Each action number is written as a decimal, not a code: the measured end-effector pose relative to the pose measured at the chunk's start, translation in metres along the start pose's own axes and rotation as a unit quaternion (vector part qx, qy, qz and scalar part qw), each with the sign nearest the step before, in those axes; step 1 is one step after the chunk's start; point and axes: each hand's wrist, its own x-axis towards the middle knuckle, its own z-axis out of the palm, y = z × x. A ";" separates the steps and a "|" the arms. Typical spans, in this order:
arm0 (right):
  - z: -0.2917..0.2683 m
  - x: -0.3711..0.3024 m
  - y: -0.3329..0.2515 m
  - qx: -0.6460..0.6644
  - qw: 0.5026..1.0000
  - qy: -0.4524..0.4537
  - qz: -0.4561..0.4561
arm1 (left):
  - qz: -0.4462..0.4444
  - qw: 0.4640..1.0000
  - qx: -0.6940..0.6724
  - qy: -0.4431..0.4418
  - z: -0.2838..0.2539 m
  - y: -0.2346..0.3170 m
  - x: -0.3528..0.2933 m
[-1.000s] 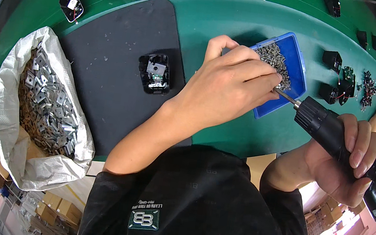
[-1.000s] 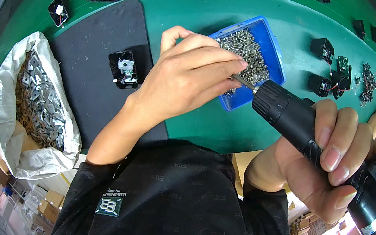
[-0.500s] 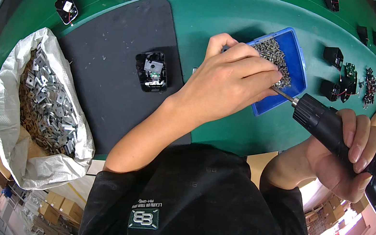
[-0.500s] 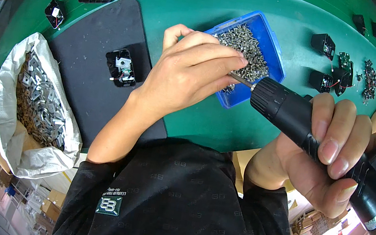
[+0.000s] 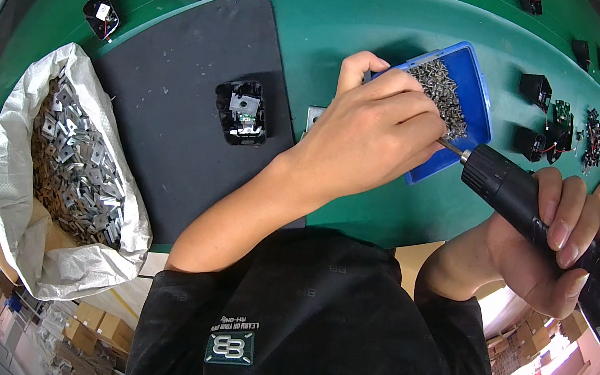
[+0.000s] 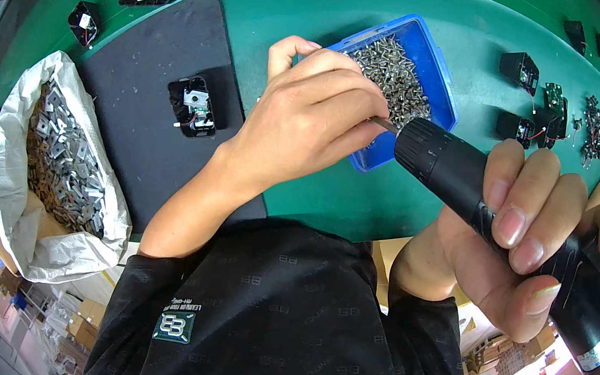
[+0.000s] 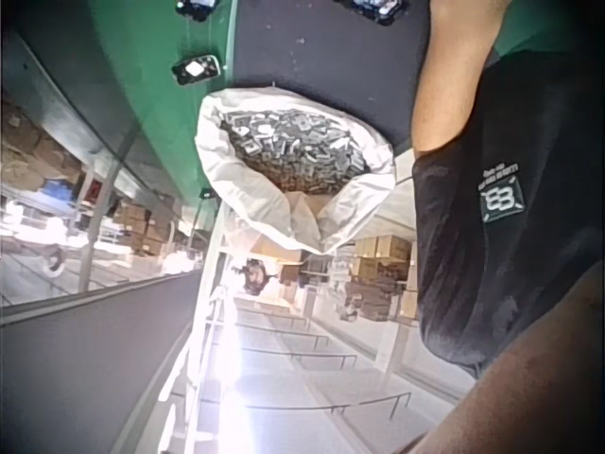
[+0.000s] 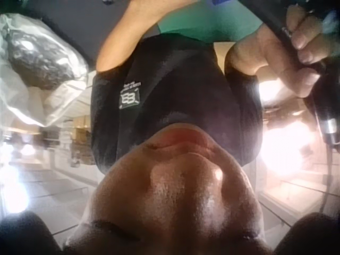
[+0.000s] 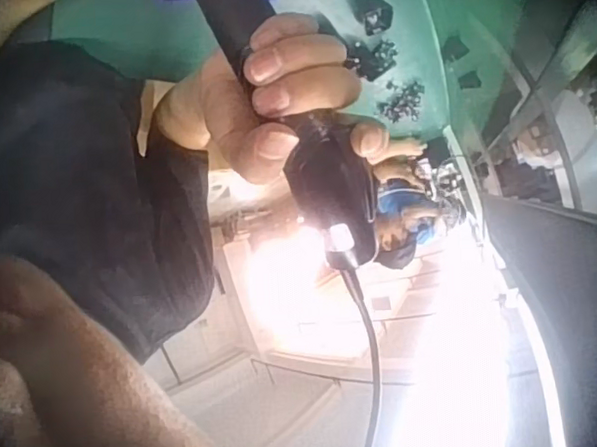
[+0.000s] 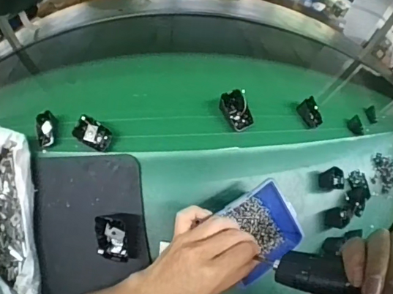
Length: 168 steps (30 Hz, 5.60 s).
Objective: Assemble small electronic components by inserting parts and securing them with a power screwdriver.
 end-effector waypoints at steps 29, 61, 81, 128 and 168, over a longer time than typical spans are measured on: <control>-0.004 0.001 -0.004 0.018 1.000 -0.016 -0.001 | 0.007 1.000 -0.027 0.009 0.001 -0.006 -0.004; 0.017 -0.001 -0.001 0.044 0.997 -0.063 0.023 | 0.048 0.990 0.124 0.036 -0.032 0.013 -0.016; 0.025 -0.003 0.009 0.075 0.991 -0.108 0.025 | -0.005 0.999 -0.008 0.042 -0.045 0.002 -0.041; 0.042 0.002 0.033 0.087 0.991 -0.081 0.062 | -0.014 0.990 0.139 0.000 -0.144 -0.008 -0.071; 0.095 0.008 0.107 -0.055 0.947 -0.296 0.108 | -0.163 0.979 0.119 0.004 -0.119 -0.040 -0.086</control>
